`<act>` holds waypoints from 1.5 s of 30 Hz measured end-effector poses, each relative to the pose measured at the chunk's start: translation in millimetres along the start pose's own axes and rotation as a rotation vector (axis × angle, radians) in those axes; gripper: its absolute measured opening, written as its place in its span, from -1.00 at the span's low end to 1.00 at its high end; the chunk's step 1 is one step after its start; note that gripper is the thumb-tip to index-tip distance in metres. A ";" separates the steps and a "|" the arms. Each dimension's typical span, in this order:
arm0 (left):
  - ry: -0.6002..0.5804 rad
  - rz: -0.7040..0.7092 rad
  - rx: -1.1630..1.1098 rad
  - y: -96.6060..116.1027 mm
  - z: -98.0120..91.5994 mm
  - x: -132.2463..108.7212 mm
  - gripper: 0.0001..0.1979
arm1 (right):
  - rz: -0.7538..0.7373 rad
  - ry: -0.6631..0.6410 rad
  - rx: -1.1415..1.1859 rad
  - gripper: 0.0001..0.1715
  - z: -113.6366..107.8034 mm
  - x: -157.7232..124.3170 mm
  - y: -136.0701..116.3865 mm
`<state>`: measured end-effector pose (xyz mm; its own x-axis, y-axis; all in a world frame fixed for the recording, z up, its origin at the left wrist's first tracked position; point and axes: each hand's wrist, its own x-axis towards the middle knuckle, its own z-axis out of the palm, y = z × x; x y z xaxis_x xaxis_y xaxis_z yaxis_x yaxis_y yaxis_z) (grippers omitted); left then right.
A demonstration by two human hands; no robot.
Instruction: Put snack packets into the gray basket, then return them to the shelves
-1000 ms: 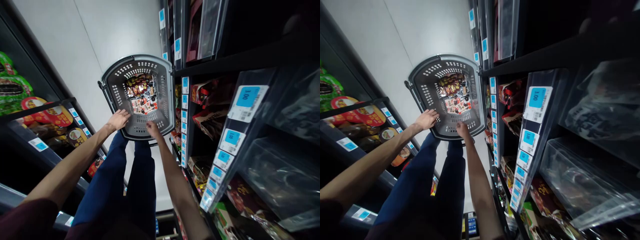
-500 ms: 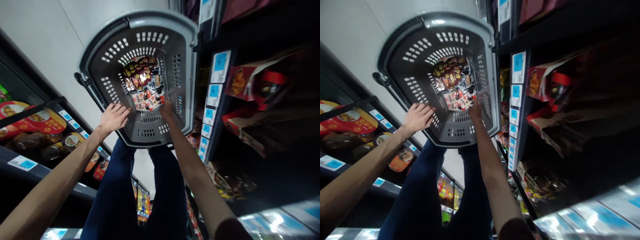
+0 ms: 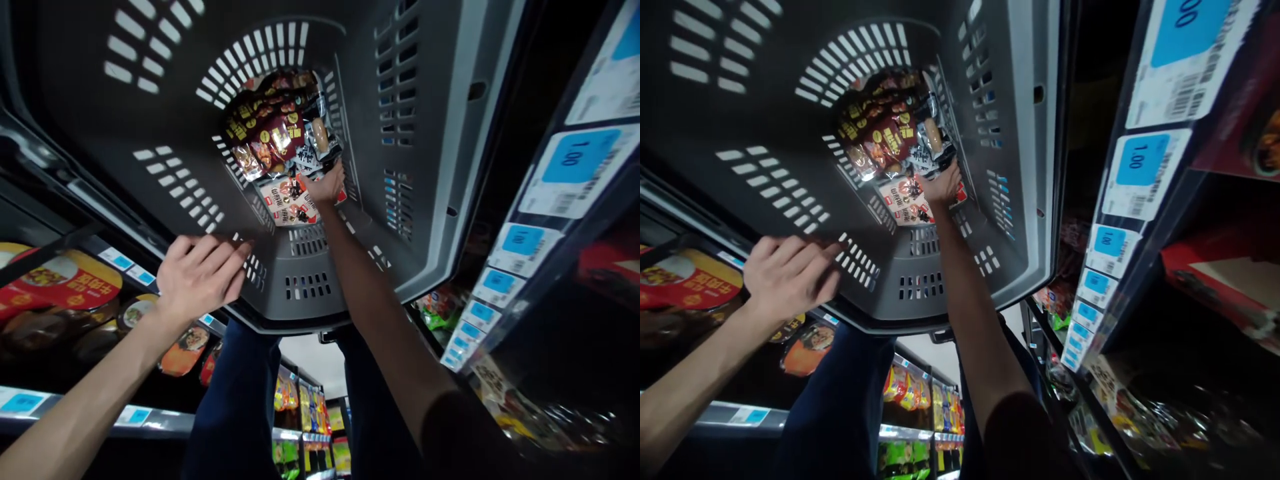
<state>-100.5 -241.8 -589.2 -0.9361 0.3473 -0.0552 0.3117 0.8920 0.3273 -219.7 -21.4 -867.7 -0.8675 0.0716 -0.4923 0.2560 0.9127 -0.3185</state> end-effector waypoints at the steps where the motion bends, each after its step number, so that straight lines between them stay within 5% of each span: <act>1: -0.002 0.003 -0.005 -0.4 -0.2 0.3 -0.72 | -0.010 0.008 0.030 0.16 1.2 -0.4 -5.1; 8: -0.017 0.010 -0.005 -2.9 -1.0 2.0 -0.70 | 0.123 -0.076 0.109 -0.15 -4.9 5.7 -29.4; 18: -0.012 0.016 0.005 -5.9 -8.5 7.7 -0.72 | -0.014 -0.198 -0.113 -0.61 -10.1 -6.6 -62.1; 26: 0.002 -0.013 0.021 -6.6 -5.0 3.0 -0.75 | -0.209 -0.263 -0.022 -0.59 -27.3 -12.8 -26.9; 30: -0.022 -0.026 0.036 -6.6 -3.1 -0.1 -0.76 | -0.202 -0.411 0.050 -0.67 -71.5 -36.9 -9.8; 36: -0.315 -0.189 -0.086 11.1 -17.4 7.8 -0.65 | -0.226 -0.589 0.110 -0.69 -179.8 -102.1 -5.9; 39: -0.367 -0.450 -0.291 44.5 -35.3 11.0 -0.55 | -0.212 -0.657 0.164 -0.69 -230.9 -143.9 -15.3; 41: -0.292 -0.621 -0.462 75.5 -51.8 7.4 -0.48 | -0.195 -0.709 0.204 -0.73 -261.5 -176.2 -28.7; 43: -0.218 -0.646 -0.581 109.1 -72.7 -3.0 -0.36 | -0.185 -0.787 0.249 -0.79 -291.9 -213.2 -46.8; 45: -0.280 -0.500 -0.638 142.4 -99.4 -19.7 -0.20 | -0.191 -0.885 0.300 -0.81 -325.8 -254.6 -66.7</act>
<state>-53.8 -150.4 -447.8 -0.8383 0.0898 -0.5377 -0.3569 0.6553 0.6658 -154.9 30.5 -457.2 -0.3003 -0.5108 -0.8055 0.3490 0.7271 -0.5912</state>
